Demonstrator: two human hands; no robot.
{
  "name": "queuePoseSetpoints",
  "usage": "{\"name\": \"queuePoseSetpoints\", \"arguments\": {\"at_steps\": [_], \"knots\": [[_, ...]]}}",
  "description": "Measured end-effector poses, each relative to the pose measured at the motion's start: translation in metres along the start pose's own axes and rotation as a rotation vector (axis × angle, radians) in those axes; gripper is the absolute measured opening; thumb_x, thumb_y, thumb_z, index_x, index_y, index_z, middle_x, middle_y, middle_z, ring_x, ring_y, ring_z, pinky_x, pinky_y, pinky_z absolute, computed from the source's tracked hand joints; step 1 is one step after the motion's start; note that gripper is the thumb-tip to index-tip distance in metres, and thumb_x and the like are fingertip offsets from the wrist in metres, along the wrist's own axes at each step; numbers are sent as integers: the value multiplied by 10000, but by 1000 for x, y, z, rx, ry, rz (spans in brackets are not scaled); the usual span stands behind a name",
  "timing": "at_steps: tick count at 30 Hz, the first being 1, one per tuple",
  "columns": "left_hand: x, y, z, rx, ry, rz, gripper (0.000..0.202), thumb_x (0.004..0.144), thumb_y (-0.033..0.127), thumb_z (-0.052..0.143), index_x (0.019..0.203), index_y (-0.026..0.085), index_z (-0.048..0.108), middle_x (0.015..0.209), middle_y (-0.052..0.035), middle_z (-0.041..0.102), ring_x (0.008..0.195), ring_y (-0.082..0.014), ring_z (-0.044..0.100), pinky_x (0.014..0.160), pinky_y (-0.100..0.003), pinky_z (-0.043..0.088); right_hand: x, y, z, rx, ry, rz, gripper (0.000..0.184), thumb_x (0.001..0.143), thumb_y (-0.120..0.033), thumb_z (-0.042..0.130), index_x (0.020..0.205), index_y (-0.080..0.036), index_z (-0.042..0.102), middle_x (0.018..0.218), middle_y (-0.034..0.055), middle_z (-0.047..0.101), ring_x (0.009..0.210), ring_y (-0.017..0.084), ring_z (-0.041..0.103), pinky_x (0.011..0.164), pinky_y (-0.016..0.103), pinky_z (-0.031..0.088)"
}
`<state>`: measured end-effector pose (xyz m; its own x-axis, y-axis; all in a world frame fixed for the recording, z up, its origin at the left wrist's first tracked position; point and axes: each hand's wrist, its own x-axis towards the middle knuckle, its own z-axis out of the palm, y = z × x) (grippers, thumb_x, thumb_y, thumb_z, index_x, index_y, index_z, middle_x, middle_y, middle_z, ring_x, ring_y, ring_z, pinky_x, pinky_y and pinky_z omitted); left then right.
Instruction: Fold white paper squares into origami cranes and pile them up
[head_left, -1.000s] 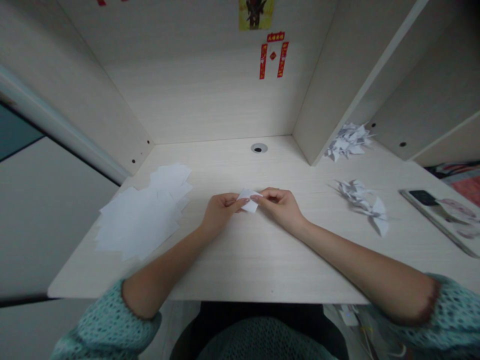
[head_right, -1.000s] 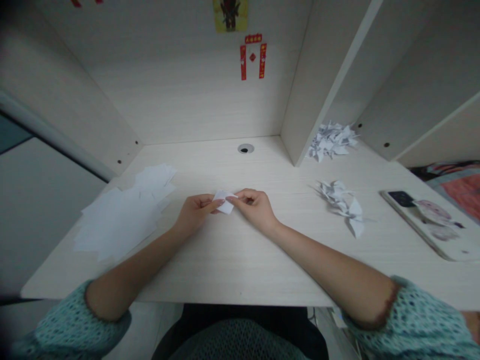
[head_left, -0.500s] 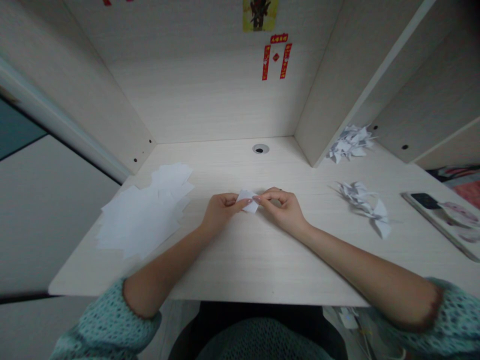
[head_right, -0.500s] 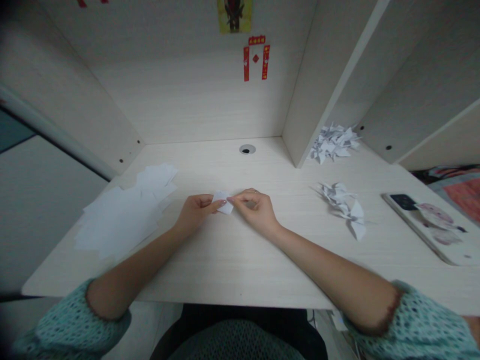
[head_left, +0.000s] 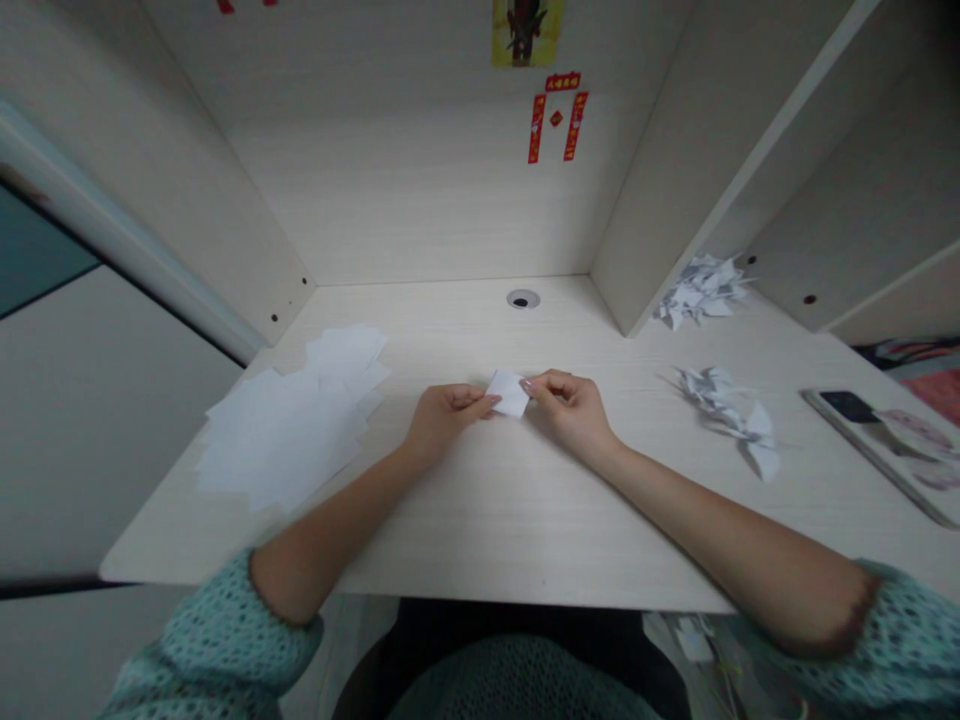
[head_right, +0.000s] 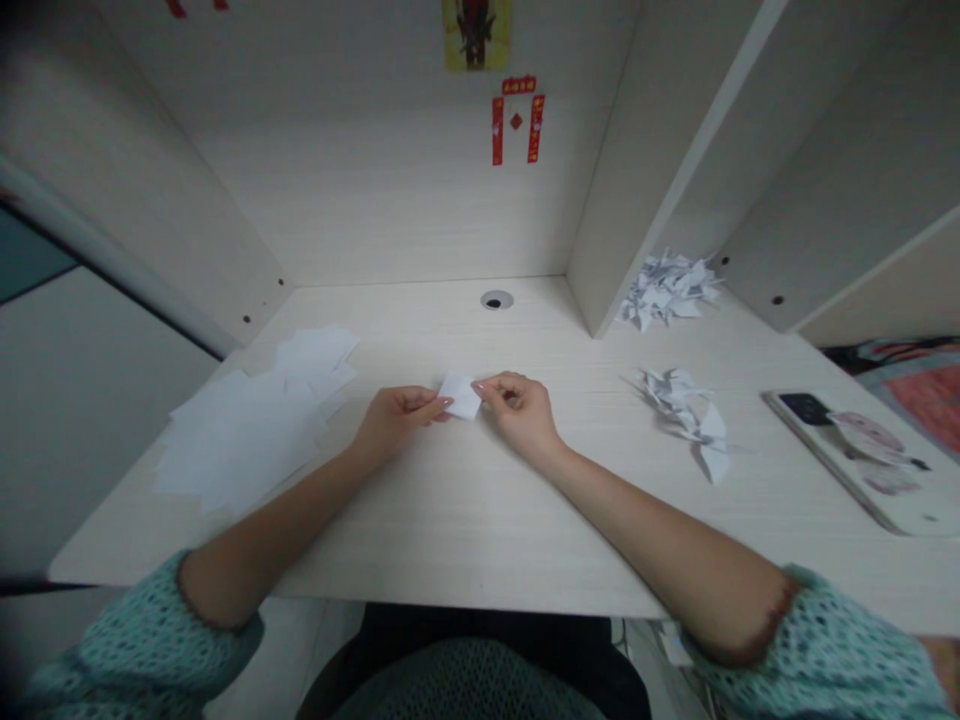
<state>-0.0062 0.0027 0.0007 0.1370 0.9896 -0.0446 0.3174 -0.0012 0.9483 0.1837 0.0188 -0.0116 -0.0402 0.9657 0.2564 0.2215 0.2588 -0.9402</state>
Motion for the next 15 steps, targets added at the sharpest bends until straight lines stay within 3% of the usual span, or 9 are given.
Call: {"name": "queuePoseSetpoints", "arguments": {"at_steps": [3,8,15], "knots": [[-2,2,-2,169,15,82,348,789,502,578,790,187,724,753,-34,732,679,-153,645,624,-235,437,-1,-1,0,-28,3,-19,242,782,-380,614,692,-174,703,703,51,687,673,179,573,646,306,420],[-5,9,-7,530,75,129,345,826,472,524,754,201,725,693,-22,717,616,-149,612,579,-243,384,-5,-6,2,-134,17,-177,205,813,-327,604,690,-187,691,673,38,650,687,174,552,655,303,418],[-4,10,-6,514,74,133,327,843,429,504,737,204,717,718,-13,725,622,-138,609,566,-225,376,-6,-7,1,-236,13,-323,195,865,-293,552,729,-204,659,710,38,649,726,187,563,689,325,433]]}}
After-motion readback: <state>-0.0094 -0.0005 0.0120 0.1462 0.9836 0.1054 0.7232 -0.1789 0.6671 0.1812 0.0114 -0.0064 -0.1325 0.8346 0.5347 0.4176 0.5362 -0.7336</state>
